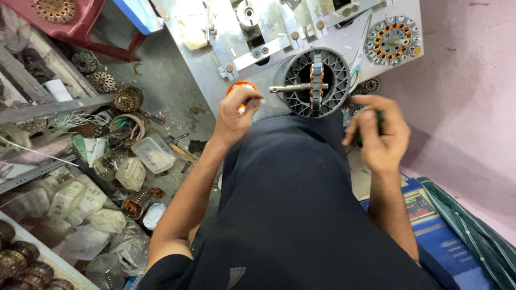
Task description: The person repairs a fan motor by hand and using a screwdriver. The person uses the tool to insert small white components into the motor slots and then uses a white substance to secure parts of the motor.
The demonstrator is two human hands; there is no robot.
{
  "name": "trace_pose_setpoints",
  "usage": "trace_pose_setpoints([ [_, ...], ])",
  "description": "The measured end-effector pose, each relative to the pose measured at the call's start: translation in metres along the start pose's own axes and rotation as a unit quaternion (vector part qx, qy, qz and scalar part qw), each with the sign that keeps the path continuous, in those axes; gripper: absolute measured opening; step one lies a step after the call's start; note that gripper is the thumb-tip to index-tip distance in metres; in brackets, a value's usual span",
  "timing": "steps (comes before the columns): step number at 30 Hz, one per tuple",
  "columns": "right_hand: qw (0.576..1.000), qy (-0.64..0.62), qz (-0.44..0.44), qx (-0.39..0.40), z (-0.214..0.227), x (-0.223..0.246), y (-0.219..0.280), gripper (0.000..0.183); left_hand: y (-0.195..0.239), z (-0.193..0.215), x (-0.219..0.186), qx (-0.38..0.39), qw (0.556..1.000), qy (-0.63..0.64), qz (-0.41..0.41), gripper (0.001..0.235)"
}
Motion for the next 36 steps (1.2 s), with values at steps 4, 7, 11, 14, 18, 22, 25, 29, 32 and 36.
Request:
trace_pose_setpoints([
  [4,0.985,0.139,0.085,0.056,-0.041,0.036,0.011,0.019,-0.020,-0.012,-0.064,0.033,0.996,0.069,-0.053,0.014],
  [7,0.971,0.174,0.153,0.059,-0.062,0.059,0.016,0.025,-0.032,-0.017,-0.100,0.048,0.990,0.103,-0.078,0.014],
  [11,0.962,0.189,0.191,0.048,-0.068,0.072,0.019,0.022,-0.040,-0.022,-0.122,0.052,0.990,0.094,-0.096,0.016],
  [14,0.964,0.192,0.184,0.026,-0.064,0.069,0.020,0.018,-0.042,-0.027,-0.130,0.048,0.985,0.083,-0.141,0.018],
  [18,0.964,0.198,0.174,0.019,-0.064,0.058,0.022,0.015,-0.038,-0.039,-0.130,0.069,0.982,0.088,-0.150,0.018],
  [22,0.970,0.194,0.145,0.016,-0.062,0.045,0.021,0.014,-0.037,-0.053,-0.120,0.089,0.981,0.116,-0.128,0.014],
  [25,0.976,0.185,0.110,-0.013,-0.056,0.036,0.018,0.012,-0.038,-0.060,-0.108,0.098,0.984,0.112,-0.101,0.012],
  [29,0.987,0.096,0.086,-0.095,-0.039,0.027,0.006,0.017,-0.052,-0.052,-0.093,0.047,0.988,0.096,-0.113,0.027],
  [32,0.962,0.181,0.168,-0.116,-0.038,0.038,0.002,0.013,-0.069,-0.047,-0.082,0.036,0.983,0.083,-0.159,0.039],
  [36,0.946,0.227,0.189,-0.130,-0.041,0.036,-0.002,0.019,-0.085,-0.063,-0.067,0.139,0.956,0.158,-0.205,0.049],
])
Point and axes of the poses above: each hand's wrist, its own y-axis away from the middle knuckle, its own z-axis out of the back of the hand, x = y × z, the point moved 9 cm from there along -y, towards the middle knuckle, and after that the axes turned 12 degrees about -z, right-handed, at the moved point
